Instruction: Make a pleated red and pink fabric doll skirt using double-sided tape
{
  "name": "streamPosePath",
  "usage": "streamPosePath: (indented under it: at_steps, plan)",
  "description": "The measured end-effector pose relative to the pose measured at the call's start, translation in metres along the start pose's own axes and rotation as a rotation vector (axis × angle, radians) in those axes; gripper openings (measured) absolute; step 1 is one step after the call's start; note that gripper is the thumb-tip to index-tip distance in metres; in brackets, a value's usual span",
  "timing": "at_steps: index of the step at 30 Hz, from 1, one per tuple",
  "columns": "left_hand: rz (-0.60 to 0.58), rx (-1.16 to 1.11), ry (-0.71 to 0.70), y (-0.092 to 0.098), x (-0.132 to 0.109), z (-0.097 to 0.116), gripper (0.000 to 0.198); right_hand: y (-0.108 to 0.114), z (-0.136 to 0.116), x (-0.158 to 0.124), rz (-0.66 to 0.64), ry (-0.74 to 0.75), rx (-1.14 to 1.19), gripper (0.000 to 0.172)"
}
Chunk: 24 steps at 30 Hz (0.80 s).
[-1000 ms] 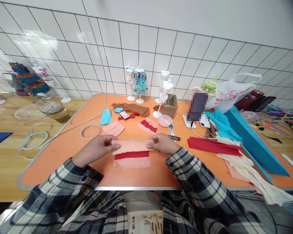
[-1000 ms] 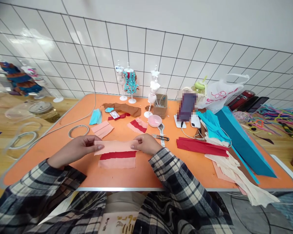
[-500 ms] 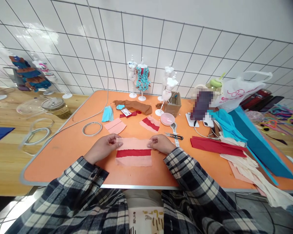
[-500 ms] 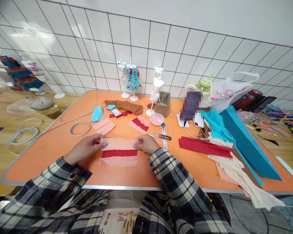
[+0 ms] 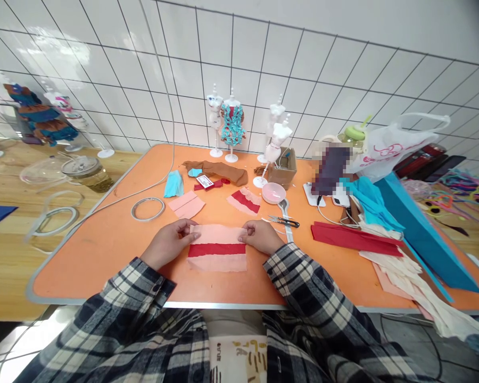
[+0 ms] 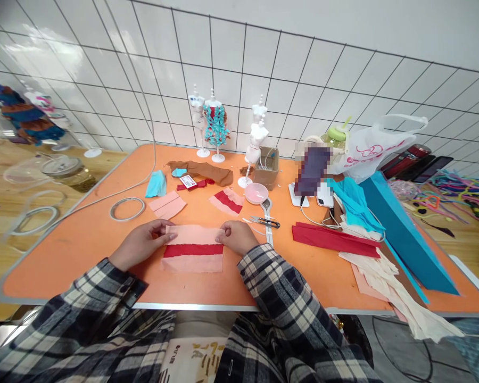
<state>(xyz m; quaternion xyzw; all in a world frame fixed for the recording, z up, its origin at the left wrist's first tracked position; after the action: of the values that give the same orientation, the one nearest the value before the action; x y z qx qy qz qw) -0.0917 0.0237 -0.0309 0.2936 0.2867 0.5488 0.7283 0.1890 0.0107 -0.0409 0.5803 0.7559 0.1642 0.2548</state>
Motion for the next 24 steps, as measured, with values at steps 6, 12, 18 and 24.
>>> streamPosePath:
  at_steps: [6,12,18,24]
  plan:
    - [0.028,0.063,0.005,-0.004,-0.006,-0.001,0.042,-0.001,-0.002,-0.002,0.024,0.019,-0.045,0.015]
    - [0.078,0.213,-0.024,-0.006,-0.010,0.008,0.040,-0.002,-0.003,-0.004,0.038,0.010,-0.071,0.021]
    - [0.081,0.277,-0.041,-0.006,-0.009,0.008,0.041,-0.003,-0.005,-0.006,0.057,0.025,-0.103,0.021]
    - [0.091,0.323,-0.076,-0.006,-0.010,0.011,0.038,-0.002,-0.009,-0.008,0.040,0.043,-0.152,0.016]
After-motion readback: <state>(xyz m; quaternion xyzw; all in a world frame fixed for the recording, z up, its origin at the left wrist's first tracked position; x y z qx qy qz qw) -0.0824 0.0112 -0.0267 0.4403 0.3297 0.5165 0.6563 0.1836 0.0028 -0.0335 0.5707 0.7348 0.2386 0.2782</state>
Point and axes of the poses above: each hand's wrist, its own x-axis towards the middle knuckle, its own y-axis out of the back of the hand, z = x × y, the point moved 2 cm from there along x, towards the middle knuckle, and after that the axes turned 6 degrees about x, right-handed, at the moved point
